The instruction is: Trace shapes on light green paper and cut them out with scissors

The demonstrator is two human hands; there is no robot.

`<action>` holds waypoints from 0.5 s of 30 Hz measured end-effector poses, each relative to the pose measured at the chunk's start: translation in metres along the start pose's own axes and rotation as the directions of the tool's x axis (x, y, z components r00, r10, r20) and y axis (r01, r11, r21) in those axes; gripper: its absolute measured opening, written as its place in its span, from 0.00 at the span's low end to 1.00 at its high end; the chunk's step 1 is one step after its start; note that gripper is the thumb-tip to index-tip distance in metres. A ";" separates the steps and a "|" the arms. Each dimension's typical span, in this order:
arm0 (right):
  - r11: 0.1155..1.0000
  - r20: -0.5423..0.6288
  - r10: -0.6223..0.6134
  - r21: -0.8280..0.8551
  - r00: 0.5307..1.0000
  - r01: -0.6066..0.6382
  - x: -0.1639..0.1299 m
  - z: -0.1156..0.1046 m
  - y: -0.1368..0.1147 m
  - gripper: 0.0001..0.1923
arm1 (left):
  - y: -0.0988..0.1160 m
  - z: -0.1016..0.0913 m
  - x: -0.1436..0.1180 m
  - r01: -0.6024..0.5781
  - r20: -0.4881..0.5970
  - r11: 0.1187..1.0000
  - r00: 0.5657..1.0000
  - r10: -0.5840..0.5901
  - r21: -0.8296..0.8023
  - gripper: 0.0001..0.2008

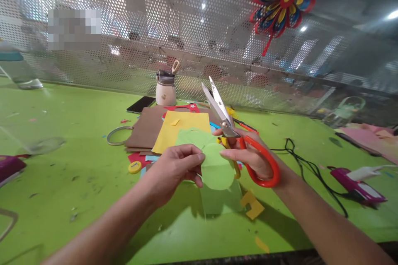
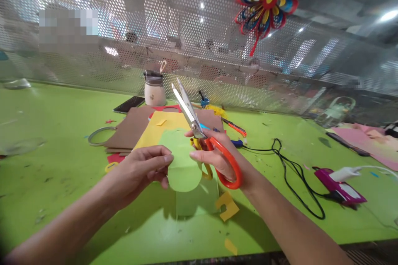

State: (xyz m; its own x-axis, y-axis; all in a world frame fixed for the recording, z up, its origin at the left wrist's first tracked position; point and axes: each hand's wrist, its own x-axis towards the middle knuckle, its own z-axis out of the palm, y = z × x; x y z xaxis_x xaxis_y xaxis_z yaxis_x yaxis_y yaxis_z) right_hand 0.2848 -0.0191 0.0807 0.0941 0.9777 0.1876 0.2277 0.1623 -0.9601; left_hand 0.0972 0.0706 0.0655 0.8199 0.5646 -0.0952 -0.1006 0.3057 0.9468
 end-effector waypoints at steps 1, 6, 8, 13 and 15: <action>1.000 -0.010 -0.004 -0.013 1.000 0.004 0.000 0.000 0.000 0.16 | -0.001 0.000 0.000 0.008 -0.002 1.000 1.000 -0.008 -0.002 0.08; 0.992 -0.142 -0.034 -0.128 0.989 0.015 0.004 0.003 -0.004 0.17 | -0.002 -0.001 0.002 -0.001 -0.052 0.999 0.999 -0.001 -0.047 0.07; 0.984 -0.224 -0.049 -0.180 0.973 0.008 0.001 0.004 -0.009 0.18 | -0.001 -0.003 0.003 -0.028 -0.106 0.999 0.994 0.024 -0.036 0.07; 0.985 -0.187 0.080 -0.139 0.979 -0.107 -0.037 0.011 -0.014 0.24 | 0.003 -0.012 0.007 -0.146 -0.269 0.989 0.953 0.139 -0.008 0.07; 0.954 -0.087 0.297 -0.023 0.951 -0.300 -0.055 0.017 -0.011 0.30 | 0.004 -0.016 0.008 -0.186 -0.306 0.982 0.936 0.173 -0.015 0.07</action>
State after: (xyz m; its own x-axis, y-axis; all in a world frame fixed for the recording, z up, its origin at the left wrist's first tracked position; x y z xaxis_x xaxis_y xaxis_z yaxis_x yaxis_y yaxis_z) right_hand 0.2608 -0.0725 0.0776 0.2415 0.9663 -0.0887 0.2115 -0.1416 -0.9671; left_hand 0.0940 0.0884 0.0636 0.5776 0.8161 -0.0198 -0.2597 0.2066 0.9433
